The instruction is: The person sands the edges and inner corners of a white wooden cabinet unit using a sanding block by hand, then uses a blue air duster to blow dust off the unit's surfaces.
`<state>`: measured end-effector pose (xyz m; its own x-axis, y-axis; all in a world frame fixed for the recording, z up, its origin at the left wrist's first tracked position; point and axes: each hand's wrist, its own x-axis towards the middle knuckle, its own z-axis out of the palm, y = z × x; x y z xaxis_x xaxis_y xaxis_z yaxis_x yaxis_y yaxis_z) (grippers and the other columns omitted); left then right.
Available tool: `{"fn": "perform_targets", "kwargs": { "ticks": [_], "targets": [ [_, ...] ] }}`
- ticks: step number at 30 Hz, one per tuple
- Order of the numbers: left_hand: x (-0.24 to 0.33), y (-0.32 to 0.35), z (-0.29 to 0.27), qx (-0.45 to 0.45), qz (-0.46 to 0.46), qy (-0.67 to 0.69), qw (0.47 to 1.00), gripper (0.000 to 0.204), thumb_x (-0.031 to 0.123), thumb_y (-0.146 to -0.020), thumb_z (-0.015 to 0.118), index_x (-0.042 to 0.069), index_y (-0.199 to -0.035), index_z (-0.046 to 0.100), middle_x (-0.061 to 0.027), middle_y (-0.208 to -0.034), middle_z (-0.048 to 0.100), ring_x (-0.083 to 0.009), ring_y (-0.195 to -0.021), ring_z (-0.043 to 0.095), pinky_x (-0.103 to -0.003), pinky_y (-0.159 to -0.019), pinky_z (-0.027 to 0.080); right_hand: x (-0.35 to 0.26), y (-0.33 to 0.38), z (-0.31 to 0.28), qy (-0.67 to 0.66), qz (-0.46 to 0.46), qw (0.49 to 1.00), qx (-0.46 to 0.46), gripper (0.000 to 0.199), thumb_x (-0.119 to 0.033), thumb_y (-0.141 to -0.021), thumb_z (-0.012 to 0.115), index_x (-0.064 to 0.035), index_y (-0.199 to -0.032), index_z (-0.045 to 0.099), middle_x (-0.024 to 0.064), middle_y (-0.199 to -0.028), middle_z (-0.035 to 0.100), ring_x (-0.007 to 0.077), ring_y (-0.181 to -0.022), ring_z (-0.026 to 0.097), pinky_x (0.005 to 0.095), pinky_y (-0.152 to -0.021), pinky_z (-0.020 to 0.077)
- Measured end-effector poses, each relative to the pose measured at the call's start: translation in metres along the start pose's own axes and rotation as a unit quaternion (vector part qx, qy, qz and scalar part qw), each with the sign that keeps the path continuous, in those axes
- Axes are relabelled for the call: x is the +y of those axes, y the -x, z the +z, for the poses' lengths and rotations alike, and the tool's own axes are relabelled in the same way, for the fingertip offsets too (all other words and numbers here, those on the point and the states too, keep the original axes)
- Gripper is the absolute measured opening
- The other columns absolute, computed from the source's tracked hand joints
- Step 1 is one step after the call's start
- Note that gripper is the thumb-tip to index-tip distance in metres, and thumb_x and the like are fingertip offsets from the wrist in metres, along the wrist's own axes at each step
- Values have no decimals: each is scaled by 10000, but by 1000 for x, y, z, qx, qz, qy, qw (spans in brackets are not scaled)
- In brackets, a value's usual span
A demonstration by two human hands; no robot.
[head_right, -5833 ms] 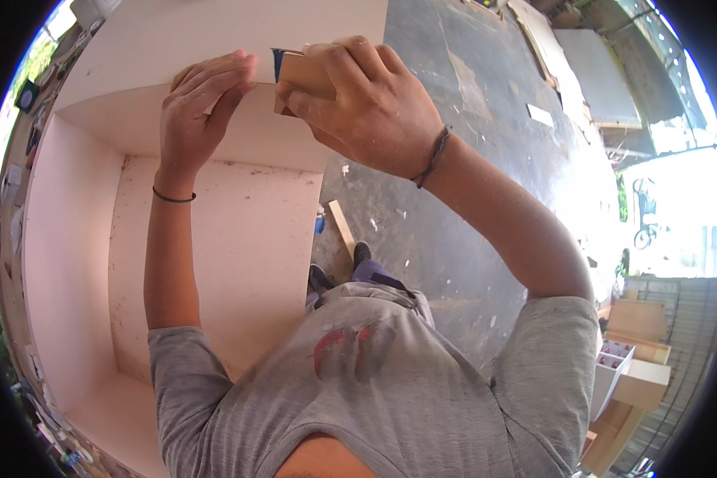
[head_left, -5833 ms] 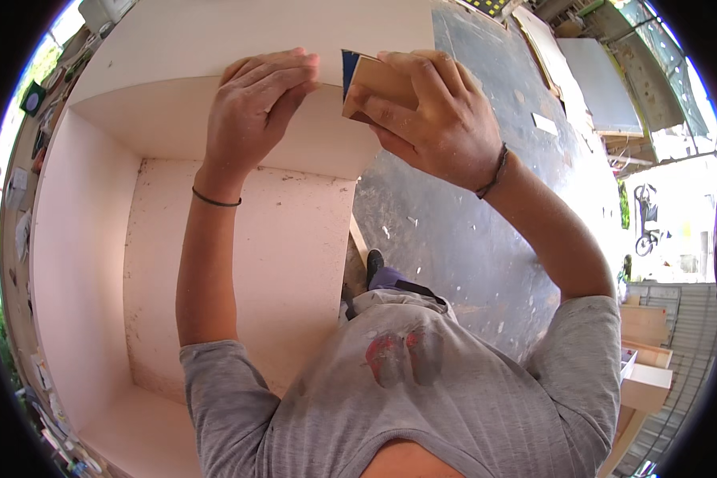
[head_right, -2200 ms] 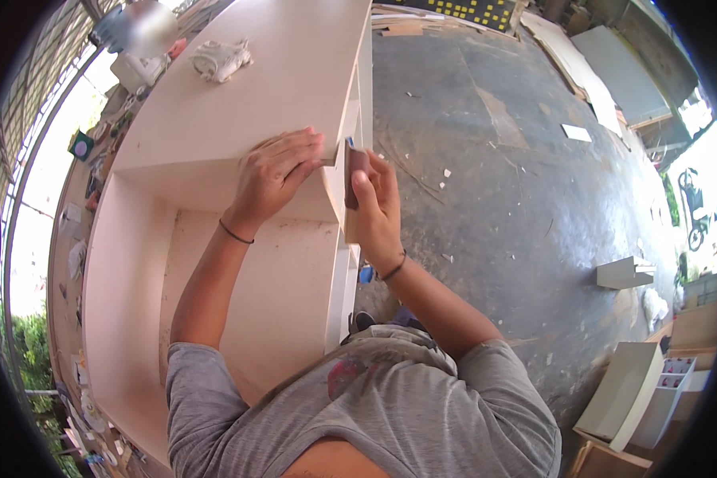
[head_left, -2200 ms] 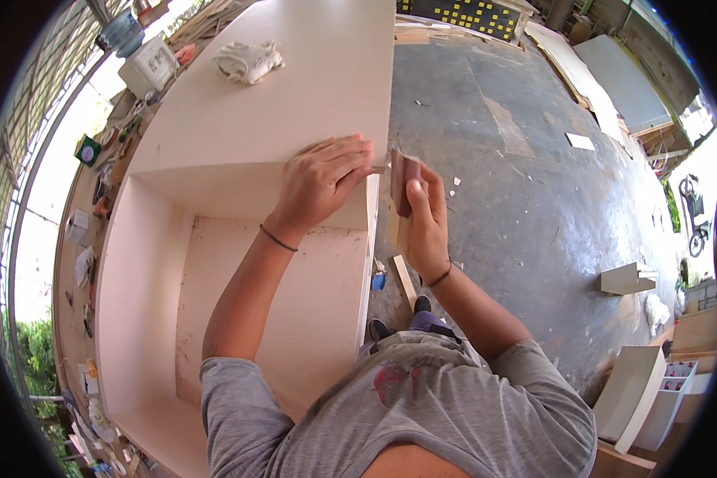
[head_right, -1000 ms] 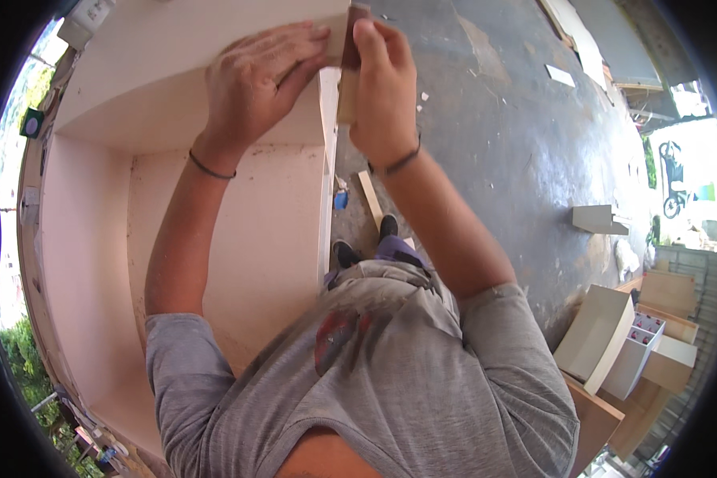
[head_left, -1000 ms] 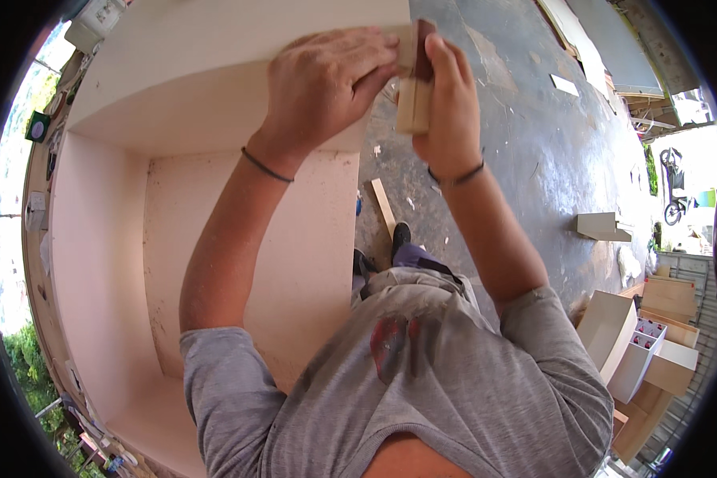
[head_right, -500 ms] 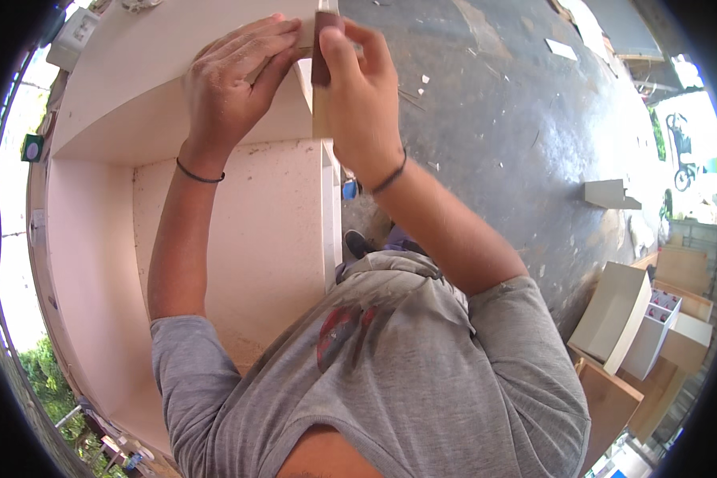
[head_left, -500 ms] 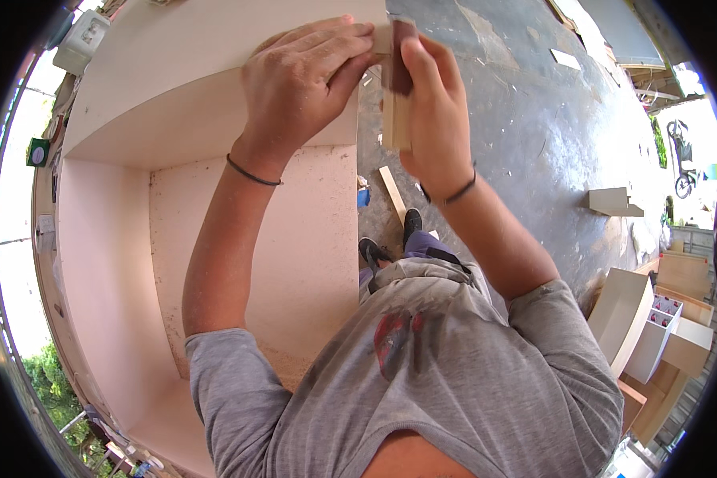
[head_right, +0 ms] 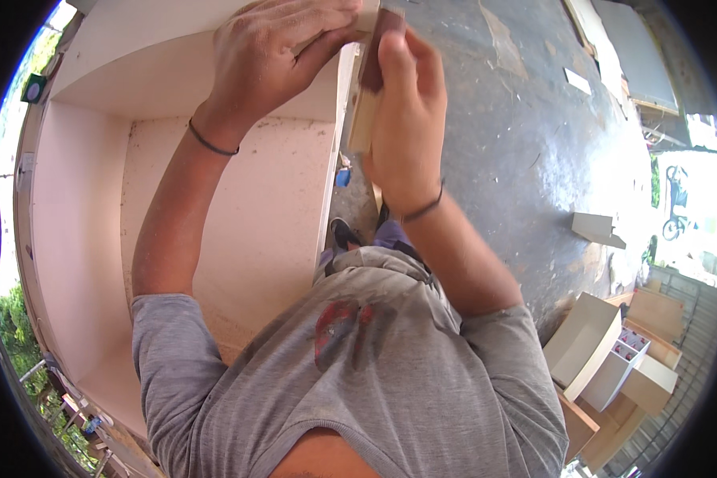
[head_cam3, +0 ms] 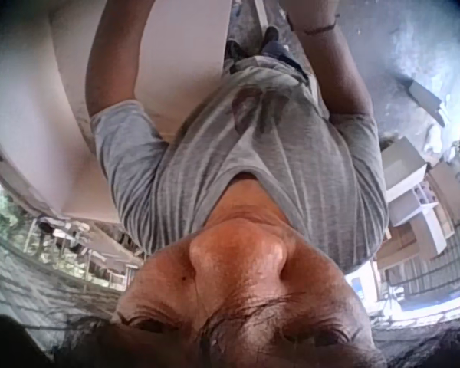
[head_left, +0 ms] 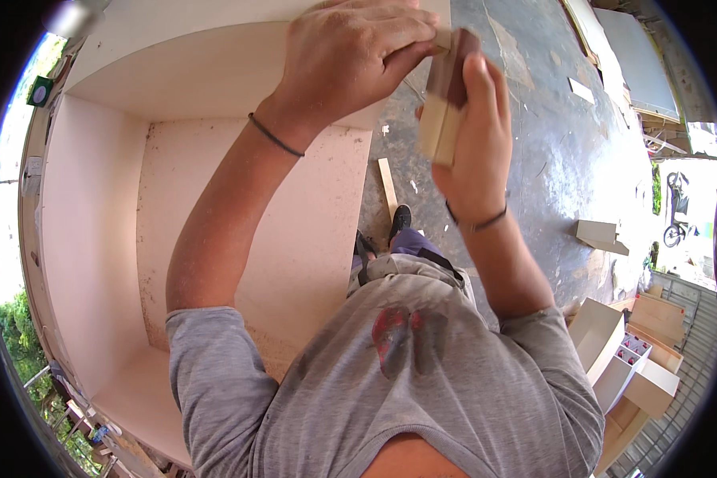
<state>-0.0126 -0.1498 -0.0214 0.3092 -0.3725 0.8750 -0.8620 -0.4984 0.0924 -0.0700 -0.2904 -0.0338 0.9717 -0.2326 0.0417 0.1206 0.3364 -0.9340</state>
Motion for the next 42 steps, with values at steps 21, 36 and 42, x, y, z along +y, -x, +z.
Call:
{"fn": "perform_targets", "kwargs": {
  "ticks": [21, 36, 42],
  "targets": [
    [-1, -1, 1, -19, -18, -12, 1000, 105, 136, -781, 703, 54, -846, 694, -103, -881, 700, -273, -883, 677, -360, -772, 532, 10, -19, 9, -100, -36, 994, -17, 269, -203, -978, 503, 4, -1147, 541, 20, -920, 598, 69, -815, 525, 225, -741, 441],
    [7, -3, 0, -10, -40, 4, 999, 94, 170, -774, 698, 88, -818, 691, -68, -897, 704, -244, -886, 682, -350, -760, 533, 3, -4, -7, 37, -26, 999, -1, 358, -330, -939, 538, -62, -1175, 520, 47, -968, 587, 145, -776, 608, 308, -620, 534],
    [5, -2, 2, 18, -50, 46, 998, 88, 173, -792, 657, 87, -777, 666, -62, -852, 695, -239, -862, 673, -353, -747, 520, 3, 10, -7, 2, -29, 1000, 7, 353, -309, -950, 514, -95, -1231, 495, 36, -999, 574, 163, -824, 616, 312, -637, 539]
  ]
}}
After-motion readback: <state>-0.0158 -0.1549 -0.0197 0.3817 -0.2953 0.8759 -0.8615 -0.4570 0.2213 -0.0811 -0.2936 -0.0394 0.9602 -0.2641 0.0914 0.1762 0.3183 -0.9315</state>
